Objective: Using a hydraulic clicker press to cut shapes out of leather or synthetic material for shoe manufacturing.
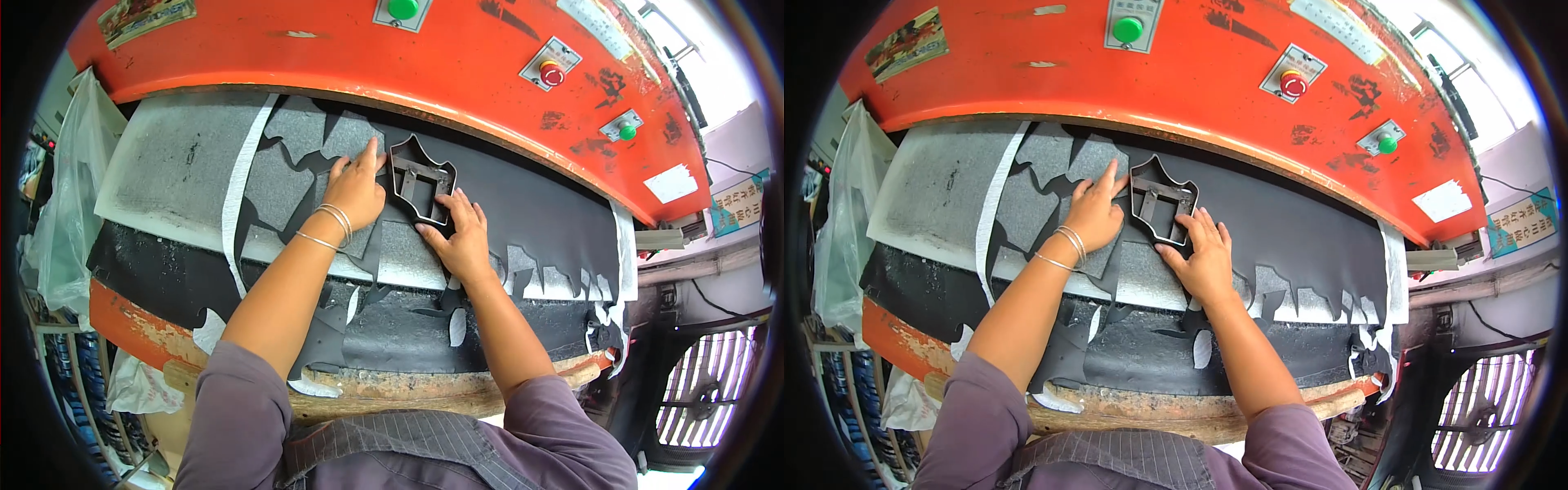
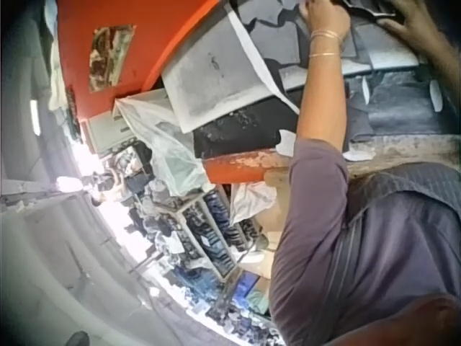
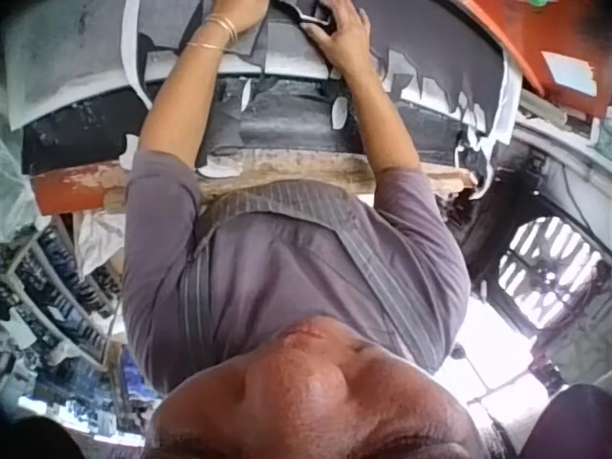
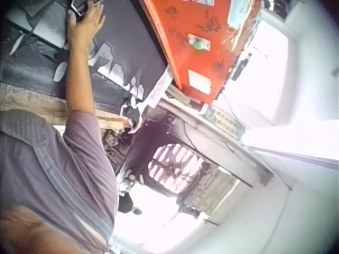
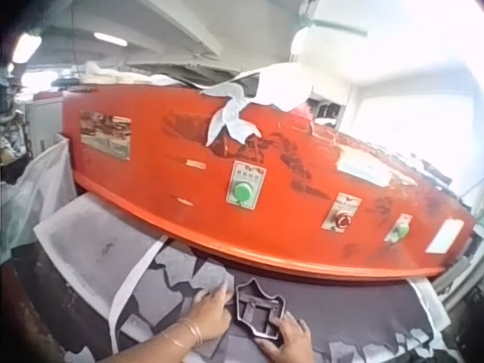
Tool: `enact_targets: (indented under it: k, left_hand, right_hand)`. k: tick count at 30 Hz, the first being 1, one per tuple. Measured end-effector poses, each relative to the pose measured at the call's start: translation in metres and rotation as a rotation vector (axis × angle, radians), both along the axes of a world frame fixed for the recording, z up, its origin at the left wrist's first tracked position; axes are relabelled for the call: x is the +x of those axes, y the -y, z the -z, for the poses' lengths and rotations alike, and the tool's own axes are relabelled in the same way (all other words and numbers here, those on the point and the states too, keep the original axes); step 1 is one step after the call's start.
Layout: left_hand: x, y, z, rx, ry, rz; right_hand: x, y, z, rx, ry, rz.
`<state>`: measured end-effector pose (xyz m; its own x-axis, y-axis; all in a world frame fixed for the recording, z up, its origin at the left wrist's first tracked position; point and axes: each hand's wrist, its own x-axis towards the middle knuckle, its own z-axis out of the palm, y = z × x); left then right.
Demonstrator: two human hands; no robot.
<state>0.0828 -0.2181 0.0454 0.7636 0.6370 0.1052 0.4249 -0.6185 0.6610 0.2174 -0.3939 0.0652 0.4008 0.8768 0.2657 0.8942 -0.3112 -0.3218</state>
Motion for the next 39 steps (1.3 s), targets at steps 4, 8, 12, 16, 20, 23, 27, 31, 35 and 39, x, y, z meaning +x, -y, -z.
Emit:
enact_targets:
  k: [4,8,12,16,20,23,27,31,35,39]
  left_hand:
    - [-0.002,-0.001,0.003,0.093,0.048,0.007]
    - [-0.003,-0.002,-0.003,0.012,0.017,0.027]
    - [-0.001,0.001,-0.009,0.01,0.043,0.003]
    - [-0.003,0.006,-0.014,0.067,0.032,-0.015]
    - [-0.037,0.024,-0.027,-0.053,0.212,-0.156]
    - [-0.034,0.047,-0.097,0.002,0.531,-0.161]
    - [-0.008,0.039,-0.197,0.696,0.85,-0.258]
    - [-0.005,0.022,-0.216,0.743,0.479,-0.157]
    - [-0.052,0.073,-0.195,0.312,0.382,-0.007]
    - [-0.128,0.172,-0.134,-0.057,-0.106,0.256]
  right_hand:
    - [0.001,0.002,-0.003,0.095,-0.028,-0.055]
    - [0.005,0.0,-0.001,0.139,-0.036,-0.092]
    - [0.007,0.001,-0.005,0.16,-0.044,-0.104]
    - [0.008,0.006,-0.011,0.137,-0.039,-0.12]
    - [0.018,0.033,-0.051,0.456,-0.422,-0.033]
    - [0.09,0.059,-0.125,1.07,-0.353,0.186]
    - [0.166,0.053,-0.219,1.394,-0.19,0.381]
    - [0.204,0.049,-0.215,1.061,0.203,0.736]
    - [0.122,0.094,-0.16,0.839,-0.215,0.31]
    - [-0.074,0.141,-0.13,-0.107,-0.246,-0.472]
